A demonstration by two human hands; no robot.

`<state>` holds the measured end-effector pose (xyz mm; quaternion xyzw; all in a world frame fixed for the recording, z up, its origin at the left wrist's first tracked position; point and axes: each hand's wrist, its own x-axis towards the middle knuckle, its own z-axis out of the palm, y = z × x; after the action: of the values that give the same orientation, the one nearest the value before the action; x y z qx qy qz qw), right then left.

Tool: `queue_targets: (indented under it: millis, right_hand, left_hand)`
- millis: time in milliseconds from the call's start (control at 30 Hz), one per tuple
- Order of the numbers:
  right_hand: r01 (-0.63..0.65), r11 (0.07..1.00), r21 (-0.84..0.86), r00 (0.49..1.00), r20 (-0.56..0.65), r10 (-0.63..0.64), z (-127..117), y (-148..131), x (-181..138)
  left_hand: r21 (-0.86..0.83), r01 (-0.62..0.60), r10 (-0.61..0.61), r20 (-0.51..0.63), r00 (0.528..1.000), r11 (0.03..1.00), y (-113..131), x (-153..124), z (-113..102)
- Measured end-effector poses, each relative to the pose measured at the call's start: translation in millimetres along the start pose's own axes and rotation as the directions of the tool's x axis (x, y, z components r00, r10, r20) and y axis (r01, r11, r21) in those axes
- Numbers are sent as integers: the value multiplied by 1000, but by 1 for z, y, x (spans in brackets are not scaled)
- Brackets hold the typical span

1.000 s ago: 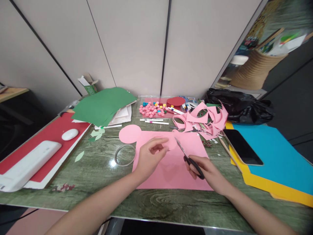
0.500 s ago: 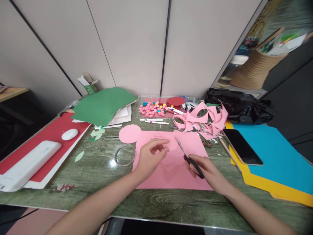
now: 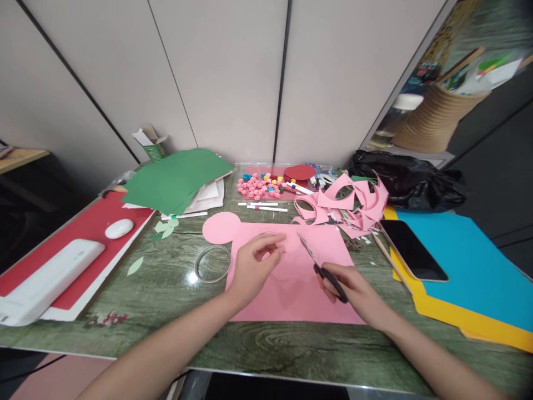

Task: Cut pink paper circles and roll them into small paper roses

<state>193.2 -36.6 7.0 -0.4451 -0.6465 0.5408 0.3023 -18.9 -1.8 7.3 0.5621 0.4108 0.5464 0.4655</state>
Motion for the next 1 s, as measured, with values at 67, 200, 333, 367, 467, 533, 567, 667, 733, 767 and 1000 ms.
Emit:
queue_targets:
  millis: [67, 200, 333, 367, 467, 533, 567, 667, 733, 767, 1000]
  right_hand:
    - [0, 1000, 6, 1000, 3, 0, 0, -1, 0]
    - [0, 1000, -11, 1000, 11, 0, 0, -2, 0]
    - [-9, 1000, -27, 1000, 15, 9, -1, -2, 0]
    - [-10, 1000, -28, 1000, 14, 10, -1, -2, -1]
    - [-14, 1000, -23, 1000, 18, 14, -1, -2, -1]
    - [-12, 1000, -14, 1000, 21, 12, -1, -3, -1]
    - [-8, 1000, -7, 1000, 22, 8, 0, -3, -1]
    - [5, 1000, 4, 1000, 30, -5, 0, -4, -1]
    - [5, 1000, 0, 999, 31, -5, 0, -4, -2]
    - [5, 1000, -4, 1000, 29, -5, 0, -4, -2]
    - [10, 1000, -18, 1000, 17, -10, -1, -2, -2]
  left_hand:
    - [-3, -9, 9, -2, 1000, 1000, 0, 0, 0]
    - [-5, -22, 22, -16, 1000, 1000, 0, 0, 0]
    - [-2, -16, 16, -28, 999, 1000, 0, 1, 0]
    - [1, -15, 15, -26, 1000, 1000, 0, 1, 0]
    - [1, -7, 7, -4, 1000, 1000, -1, 0, 0]
    - [-6, 2, -2, 26, 1000, 1000, -2, 0, 1]
    - [-7, 7, -6, 40, 999, 1000, -3, 0, 1]
    - [12, 20, -21, 76, 997, 1000, -4, -1, 1]
    - [28, 17, -20, 90, 996, 999, -4, 0, 1]
    - [35, 13, -16, 93, 996, 999, -4, 0, 0]
    - [47, 2, -5, 56, 998, 999, -2, 0, 0]
